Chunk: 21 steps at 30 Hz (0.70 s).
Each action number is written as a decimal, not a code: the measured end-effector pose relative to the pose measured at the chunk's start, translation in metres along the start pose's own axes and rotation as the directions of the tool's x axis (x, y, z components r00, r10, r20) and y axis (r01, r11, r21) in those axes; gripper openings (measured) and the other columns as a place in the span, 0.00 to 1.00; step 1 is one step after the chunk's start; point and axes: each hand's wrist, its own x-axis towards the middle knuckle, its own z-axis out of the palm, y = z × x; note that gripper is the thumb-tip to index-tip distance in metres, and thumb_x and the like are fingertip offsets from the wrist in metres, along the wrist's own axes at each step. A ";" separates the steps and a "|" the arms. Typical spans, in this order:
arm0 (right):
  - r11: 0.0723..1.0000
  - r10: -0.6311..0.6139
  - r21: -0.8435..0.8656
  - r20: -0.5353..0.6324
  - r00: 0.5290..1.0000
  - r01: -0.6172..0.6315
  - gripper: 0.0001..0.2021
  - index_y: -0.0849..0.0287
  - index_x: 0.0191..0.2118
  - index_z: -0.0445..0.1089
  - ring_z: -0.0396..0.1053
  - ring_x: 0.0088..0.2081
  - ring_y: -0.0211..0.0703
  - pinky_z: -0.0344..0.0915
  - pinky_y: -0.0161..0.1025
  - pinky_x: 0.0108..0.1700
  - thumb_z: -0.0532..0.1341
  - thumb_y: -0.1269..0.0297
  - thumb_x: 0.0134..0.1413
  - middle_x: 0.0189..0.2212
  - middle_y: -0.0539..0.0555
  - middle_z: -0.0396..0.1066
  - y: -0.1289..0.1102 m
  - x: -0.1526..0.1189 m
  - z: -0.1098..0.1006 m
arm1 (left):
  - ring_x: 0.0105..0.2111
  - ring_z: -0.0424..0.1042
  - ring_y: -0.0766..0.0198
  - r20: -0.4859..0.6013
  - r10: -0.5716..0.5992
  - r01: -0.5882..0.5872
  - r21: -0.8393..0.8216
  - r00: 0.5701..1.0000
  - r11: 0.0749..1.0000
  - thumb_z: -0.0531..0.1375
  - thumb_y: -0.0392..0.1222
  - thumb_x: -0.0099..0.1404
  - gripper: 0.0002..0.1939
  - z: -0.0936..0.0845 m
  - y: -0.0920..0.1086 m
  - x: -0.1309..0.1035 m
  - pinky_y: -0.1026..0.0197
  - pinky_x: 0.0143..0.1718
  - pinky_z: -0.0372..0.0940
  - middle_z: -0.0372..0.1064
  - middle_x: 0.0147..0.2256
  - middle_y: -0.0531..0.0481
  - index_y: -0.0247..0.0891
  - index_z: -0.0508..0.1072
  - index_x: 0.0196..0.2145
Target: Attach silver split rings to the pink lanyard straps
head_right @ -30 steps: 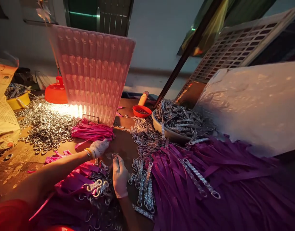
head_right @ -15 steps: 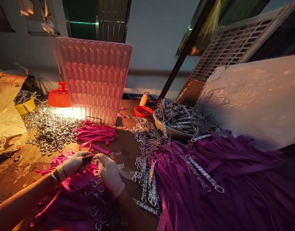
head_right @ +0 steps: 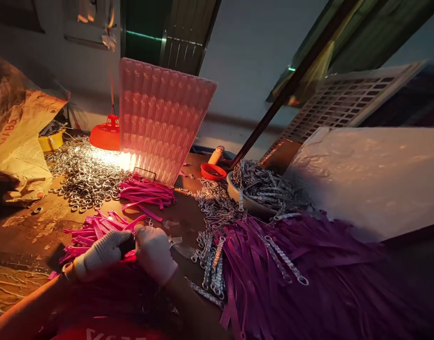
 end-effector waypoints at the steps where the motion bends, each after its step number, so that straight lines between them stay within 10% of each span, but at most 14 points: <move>1: 0.999 0.028 0.023 -0.027 0.999 -0.027 0.10 0.58 0.43 0.72 0.70 0.33 0.46 0.55 0.40 0.34 0.54 0.70 0.63 0.31 0.55 0.75 0.000 -0.001 0.002 | 0.24 0.62 0.65 0.006 0.033 -0.034 0.034 0.999 0.999 0.61 0.34 0.52 0.03 -0.001 0.001 0.000 0.65 0.25 0.54 0.68 0.23 0.51 0.37 0.70 0.22; 8: 0.960 0.125 0.237 0.114 0.986 -0.149 0.21 0.57 0.58 0.64 0.75 0.42 0.47 0.62 0.37 0.40 0.60 0.60 0.61 0.41 0.56 0.78 -0.001 0.001 -0.011 | 0.16 0.54 0.68 -0.003 -0.184 0.181 -0.175 0.983 0.968 0.58 0.44 0.62 0.09 -0.003 0.002 -0.002 0.64 0.19 0.50 0.58 0.16 0.56 0.37 0.72 0.28; 13: 0.986 0.134 0.046 0.321 0.937 -0.157 0.14 0.60 0.46 0.69 0.76 0.35 0.48 0.60 0.36 0.33 0.60 0.57 0.60 0.33 0.57 0.79 -0.003 0.006 -0.016 | 0.23 0.59 0.67 -0.097 -0.053 0.048 -0.060 0.994 0.997 0.59 0.38 0.60 0.07 0.006 -0.008 -0.008 0.65 0.25 0.53 0.65 0.22 0.52 0.35 0.73 0.25; 21: 0.998 -0.038 -0.037 0.341 0.939 0.053 0.16 0.64 0.43 0.71 0.76 0.34 0.51 0.61 0.38 0.34 0.57 0.55 0.63 0.32 0.63 0.78 0.002 0.016 -0.017 | 0.24 0.63 0.65 0.061 0.052 -0.062 0.176 0.997 0.982 0.58 0.34 0.58 0.07 -0.018 -0.001 0.014 0.65 0.26 0.55 0.70 0.22 0.50 0.36 0.74 0.23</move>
